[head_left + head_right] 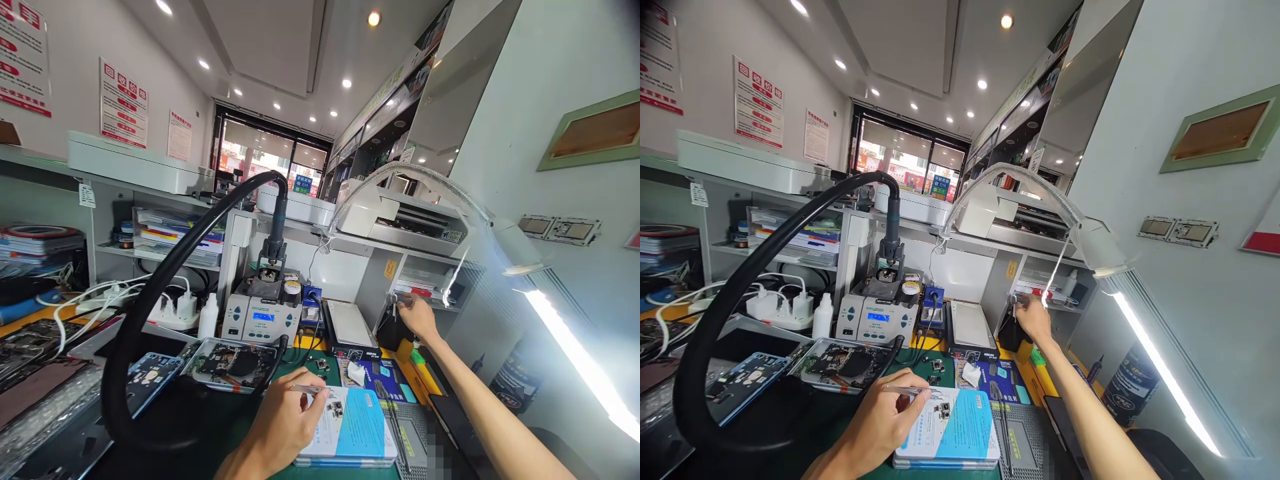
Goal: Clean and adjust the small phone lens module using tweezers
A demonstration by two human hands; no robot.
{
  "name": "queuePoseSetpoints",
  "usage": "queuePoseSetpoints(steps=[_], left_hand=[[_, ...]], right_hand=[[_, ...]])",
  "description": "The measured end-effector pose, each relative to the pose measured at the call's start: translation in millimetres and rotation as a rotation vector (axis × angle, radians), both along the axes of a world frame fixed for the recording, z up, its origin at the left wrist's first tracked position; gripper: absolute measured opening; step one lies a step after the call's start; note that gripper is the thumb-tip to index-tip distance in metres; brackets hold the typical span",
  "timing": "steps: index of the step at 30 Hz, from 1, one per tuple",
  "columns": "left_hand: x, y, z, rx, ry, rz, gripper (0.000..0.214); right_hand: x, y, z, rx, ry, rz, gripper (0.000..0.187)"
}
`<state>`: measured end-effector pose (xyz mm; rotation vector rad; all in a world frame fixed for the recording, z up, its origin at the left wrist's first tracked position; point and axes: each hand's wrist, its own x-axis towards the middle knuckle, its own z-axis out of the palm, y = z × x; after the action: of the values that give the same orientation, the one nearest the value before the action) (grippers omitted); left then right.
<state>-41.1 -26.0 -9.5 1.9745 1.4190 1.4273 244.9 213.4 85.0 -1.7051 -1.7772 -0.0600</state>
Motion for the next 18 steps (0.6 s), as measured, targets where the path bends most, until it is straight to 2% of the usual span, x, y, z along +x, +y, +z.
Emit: queuePoseSetpoints(steps=[3,5,9,11,12,14,18], left_hand=[[-2.3,1.4,0.0,-0.007,-0.028,0.013,0.028],[-4.3,3.5,-1.0,-0.005,-0.07,0.04,0.028],[-7.4,6.8,-3.3,-0.016,-0.176,0.089,0.028],[-7.5,7.2,-3.7,-0.026,-0.202,0.108,0.028],[-7.1,7.2,-3.9,-0.03,-0.208,0.113,0.028],[-5.5,7.4,-4.1,-0.045,-0.209,0.114,0.028],[-2.0,9.7,-5.7,-0.093,-0.203,0.097,0.028]], right_hand=[[-6.2,-22.1,3.6,0.048,0.09,0.013,0.041],[-12.5,-46.1,-0.5,0.016,0.133,0.096,0.046],[-29.1,-112.8,-23.6,-0.248,0.13,0.433,0.033],[-39.9,-145.0,-38.8,-0.438,0.032,0.65,0.027],[-46.0,-158.2,-46.7,-0.451,-0.026,0.658,0.029],[-58.8,-176.5,-62.1,-0.394,-0.102,0.548,0.033],[-79.1,-186.9,-86.6,-0.345,-0.16,0.486,0.028]])
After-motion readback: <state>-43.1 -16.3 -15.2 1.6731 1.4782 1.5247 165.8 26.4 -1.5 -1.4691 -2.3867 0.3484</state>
